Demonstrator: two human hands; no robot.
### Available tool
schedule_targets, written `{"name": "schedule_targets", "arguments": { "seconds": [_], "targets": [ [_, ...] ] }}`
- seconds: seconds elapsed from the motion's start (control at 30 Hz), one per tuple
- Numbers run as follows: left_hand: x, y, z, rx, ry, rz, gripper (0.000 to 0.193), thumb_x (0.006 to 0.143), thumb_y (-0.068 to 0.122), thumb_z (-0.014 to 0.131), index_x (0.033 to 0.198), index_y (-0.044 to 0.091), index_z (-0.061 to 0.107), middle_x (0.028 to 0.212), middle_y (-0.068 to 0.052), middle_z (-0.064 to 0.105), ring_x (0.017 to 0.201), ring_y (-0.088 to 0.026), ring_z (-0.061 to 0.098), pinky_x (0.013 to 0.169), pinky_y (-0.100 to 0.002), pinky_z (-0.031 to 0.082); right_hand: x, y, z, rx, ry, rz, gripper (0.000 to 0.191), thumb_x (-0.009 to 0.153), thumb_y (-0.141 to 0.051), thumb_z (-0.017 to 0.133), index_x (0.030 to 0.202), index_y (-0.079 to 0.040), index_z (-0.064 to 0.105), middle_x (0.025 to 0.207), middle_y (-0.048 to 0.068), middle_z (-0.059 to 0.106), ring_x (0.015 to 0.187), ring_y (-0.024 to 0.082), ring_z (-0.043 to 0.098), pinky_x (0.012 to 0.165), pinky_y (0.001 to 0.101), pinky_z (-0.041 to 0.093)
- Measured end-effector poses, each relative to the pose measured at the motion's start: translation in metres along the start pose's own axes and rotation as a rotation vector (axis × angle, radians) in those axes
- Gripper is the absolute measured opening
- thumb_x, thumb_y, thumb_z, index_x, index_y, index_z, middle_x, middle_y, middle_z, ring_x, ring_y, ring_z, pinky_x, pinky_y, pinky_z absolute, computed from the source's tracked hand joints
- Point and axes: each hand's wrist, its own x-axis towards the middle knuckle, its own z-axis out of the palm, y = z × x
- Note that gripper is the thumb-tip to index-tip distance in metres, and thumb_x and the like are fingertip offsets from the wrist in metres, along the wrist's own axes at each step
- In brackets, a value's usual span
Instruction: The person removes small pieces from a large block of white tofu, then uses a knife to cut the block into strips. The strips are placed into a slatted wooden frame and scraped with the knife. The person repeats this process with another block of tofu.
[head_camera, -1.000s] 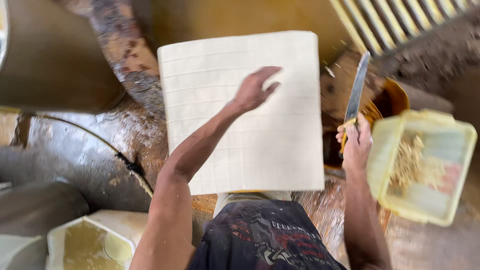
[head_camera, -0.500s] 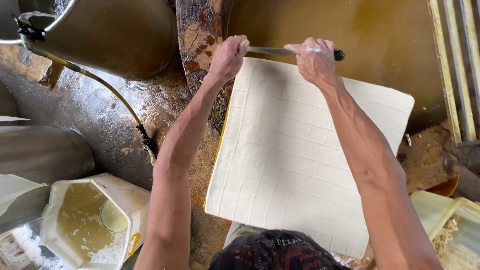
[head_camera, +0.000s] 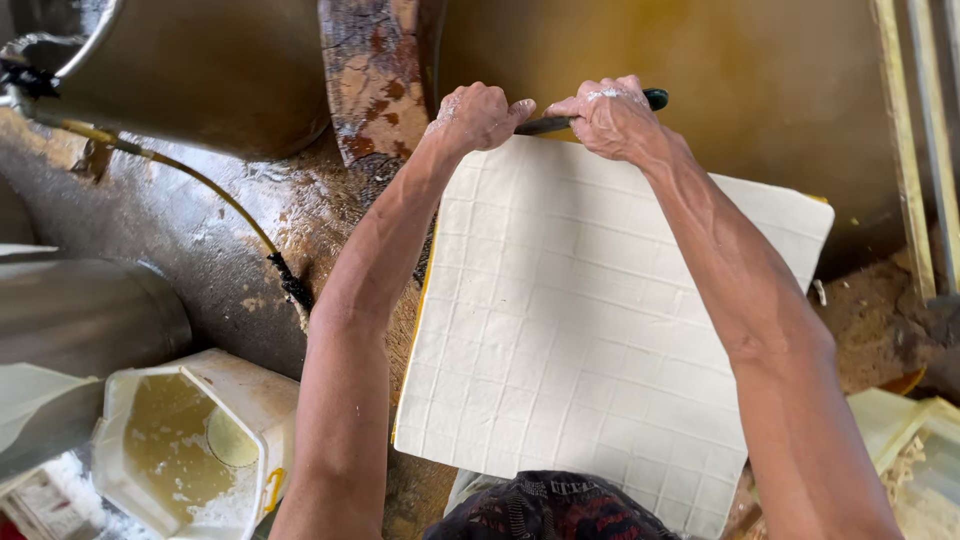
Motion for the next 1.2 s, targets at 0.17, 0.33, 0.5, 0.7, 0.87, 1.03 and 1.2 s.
{"name": "schedule_targets", "arguments": {
  "seconds": [0.17,0.33,0.5,0.7,0.87,1.03,1.2],
  "targets": [
    [0.009,0.048,0.005,0.060,-0.138,0.005,0.071,0.099,0.067,0.042,0.101,0.004,0.076,0.109,-0.022,0.072,0.108,-0.040,0.067,0.095,-0.050,0.052,-0.050,0.041,-0.014,-0.039,-0.113,0.099,0.043,0.096,-0.014,0.053,0.130,-0.030,0.075,0.098,0.012,0.068,0.094,0.032,0.060,0.096,0.0483,0.040],
    [0.015,0.109,0.022,-0.019,-0.185,0.142,0.067,0.096,0.065,0.038,0.107,0.010,0.073,0.106,-0.018,0.073,0.104,-0.038,0.067,0.091,-0.052,0.052,-0.106,0.080,-0.037,-0.069,-0.134,0.161,0.046,0.095,-0.012,0.053,0.130,-0.031,0.074,0.102,0.011,0.069,0.100,0.030,0.061,0.101,0.0471,0.039],
    [0.033,0.184,0.046,-0.027,-0.284,0.185,0.075,0.099,0.069,0.037,0.098,0.004,0.074,0.102,-0.019,0.073,0.101,-0.038,0.068,0.090,-0.052,0.053,-0.173,0.119,-0.063,-0.059,-0.113,0.244,0.046,0.096,-0.009,0.053,0.129,-0.032,0.074,0.102,0.008,0.070,0.100,0.029,0.061,0.108,0.0457,0.037],
    [0.047,0.262,0.072,-0.082,-0.316,0.296,0.073,0.097,0.069,0.039,0.089,0.005,0.073,0.093,-0.018,0.072,0.094,-0.036,0.067,0.086,-0.053,0.052,-0.249,0.156,-0.085,-0.104,-0.083,0.324,0.045,0.094,-0.009,0.055,0.127,-0.032,0.075,0.104,0.009,0.070,0.103,0.031,0.061,0.106,0.0466,0.039],
    [0.057,0.322,0.095,-0.046,-0.381,0.343,0.077,0.098,0.068,0.039,0.083,0.000,0.071,0.088,-0.018,0.073,0.089,-0.034,0.069,0.085,-0.052,0.054,-0.296,0.166,-0.086,-0.102,-0.060,0.466,0.048,0.101,-0.001,0.047,0.129,-0.027,0.075,0.105,0.013,0.070,0.099,0.030,0.064,0.104,0.0472,0.044],
    [0.058,0.365,0.105,-0.081,-0.342,0.360,0.065,0.095,0.063,0.047,0.078,0.005,0.071,0.081,-0.013,0.069,0.082,-0.031,0.066,0.079,-0.052,0.053,-0.342,0.143,-0.079,-0.289,0.387,0.325,0.040,0.094,0.003,0.057,0.122,-0.017,0.077,0.113,0.009,0.064,0.108,0.033,0.058,0.111,0.0500,0.043],
    [0.045,0.439,0.122,-0.152,-0.381,0.766,0.049,0.094,0.050,0.054,0.076,0.008,0.074,0.073,-0.006,0.068,0.066,-0.024,0.061,0.068,-0.045,0.050,-0.439,0.112,-0.115,-0.462,0.544,0.413,0.025,0.099,-0.001,0.067,0.118,-0.016,0.075,0.116,0.007,0.062,0.118,0.032,0.057,0.115,0.0528,0.040]
  ]
}}
